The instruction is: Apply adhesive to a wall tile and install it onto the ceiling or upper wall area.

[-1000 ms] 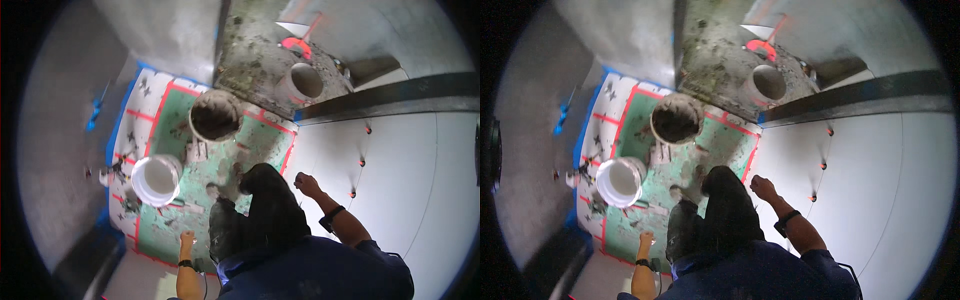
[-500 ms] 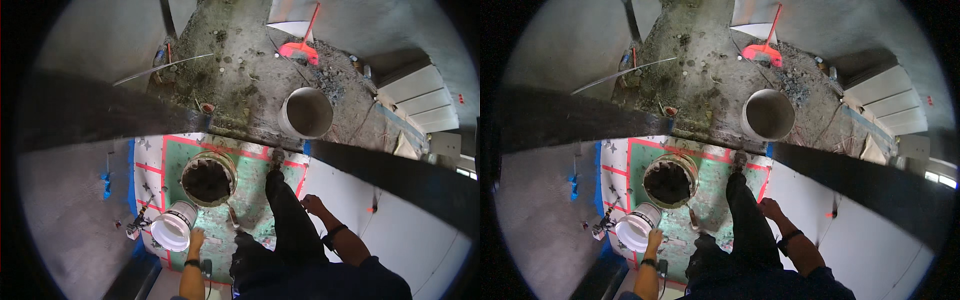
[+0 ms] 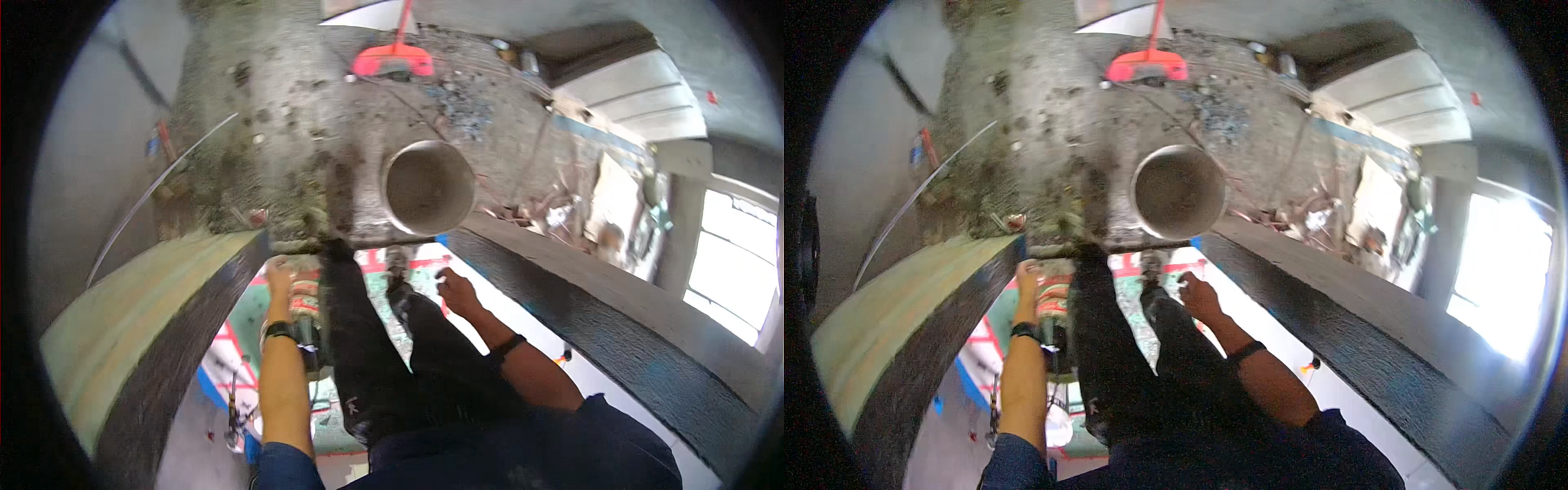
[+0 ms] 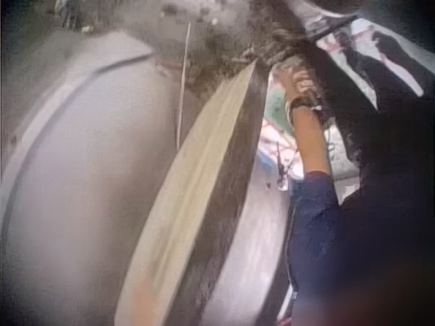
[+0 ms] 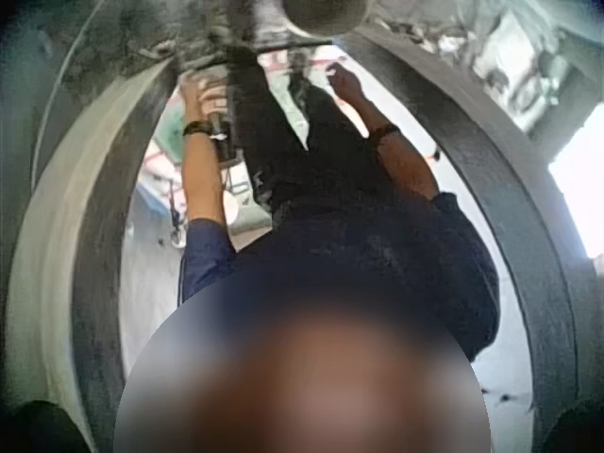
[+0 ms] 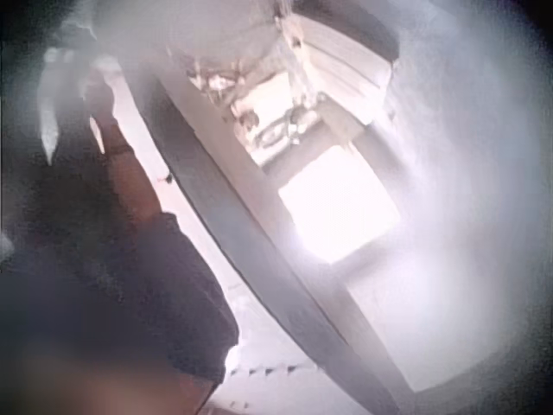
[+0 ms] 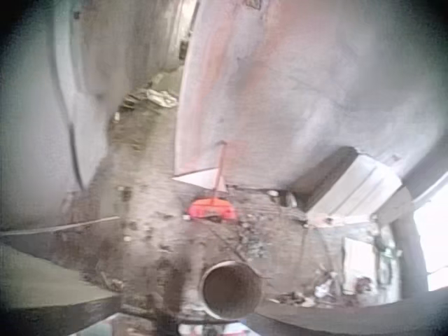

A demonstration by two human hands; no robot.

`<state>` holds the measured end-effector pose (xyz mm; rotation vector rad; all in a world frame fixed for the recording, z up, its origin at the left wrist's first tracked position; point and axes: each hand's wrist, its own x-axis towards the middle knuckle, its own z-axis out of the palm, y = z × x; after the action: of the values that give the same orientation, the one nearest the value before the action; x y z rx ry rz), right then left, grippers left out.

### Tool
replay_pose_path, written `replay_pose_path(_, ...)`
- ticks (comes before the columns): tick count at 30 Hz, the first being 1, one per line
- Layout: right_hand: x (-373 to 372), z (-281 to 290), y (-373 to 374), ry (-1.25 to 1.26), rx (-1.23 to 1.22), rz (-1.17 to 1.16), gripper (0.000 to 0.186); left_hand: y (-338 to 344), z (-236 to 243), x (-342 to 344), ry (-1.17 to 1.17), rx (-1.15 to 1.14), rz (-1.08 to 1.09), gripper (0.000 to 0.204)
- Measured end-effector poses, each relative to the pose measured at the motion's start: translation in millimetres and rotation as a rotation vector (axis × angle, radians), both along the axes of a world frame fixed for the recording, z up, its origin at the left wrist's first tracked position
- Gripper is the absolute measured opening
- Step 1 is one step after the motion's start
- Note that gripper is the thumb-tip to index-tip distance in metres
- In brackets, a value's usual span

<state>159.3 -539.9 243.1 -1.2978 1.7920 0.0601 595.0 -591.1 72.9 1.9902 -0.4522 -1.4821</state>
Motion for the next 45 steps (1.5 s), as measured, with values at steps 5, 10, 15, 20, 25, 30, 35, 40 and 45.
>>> replay_pose_path(5,15,-65,-52,-0.158,0.041,0.114,0.031,11,-122,177,0.157,0.029,0.099,0.025)
replay_pose_path(10,4,-102,-46,-0.056,0.245,-0.227,0.033,-51,-283,93,-0.477,0.206,0.247,0.019)
replay_pose_path(15,-8,-189,83,-0.195,0.458,-0.093,0.029,-33,-409,216,-0.479,0.445,0.494,0.019)
replay_pose_path(20,-61,-265,50,-0.094,0.5,-0.073,0.03,-91,-470,128,-0.793,0.24,0.497,0.024)
replay_pose_path(25,-49,-277,28,-0.149,0.55,-0.112,0.031,-113,-436,153,-0.928,0.445,0.332,0.028)
replay_pose_path(30,-52,-243,9,-0.109,0.575,-0.167,0.032,-127,-413,130,-0.962,0.482,0.201,0.029)
replay_pose_path(35,-41,-199,-7,-0.139,0.622,-0.193,0.033,-110,-392,153,-0.949,0.677,0.164,0.03)
replay_pose_path(40,-39,-160,-31,-0.126,0.611,-0.229,0.034,-117,-386,132,-0.982,0.82,-0.49,0.035)
replay_pose_path(45,10,-104,-75,-0.489,0.57,-0.07,0.035,-3,-334,158,-0.546,0.358,0.423,0.035)
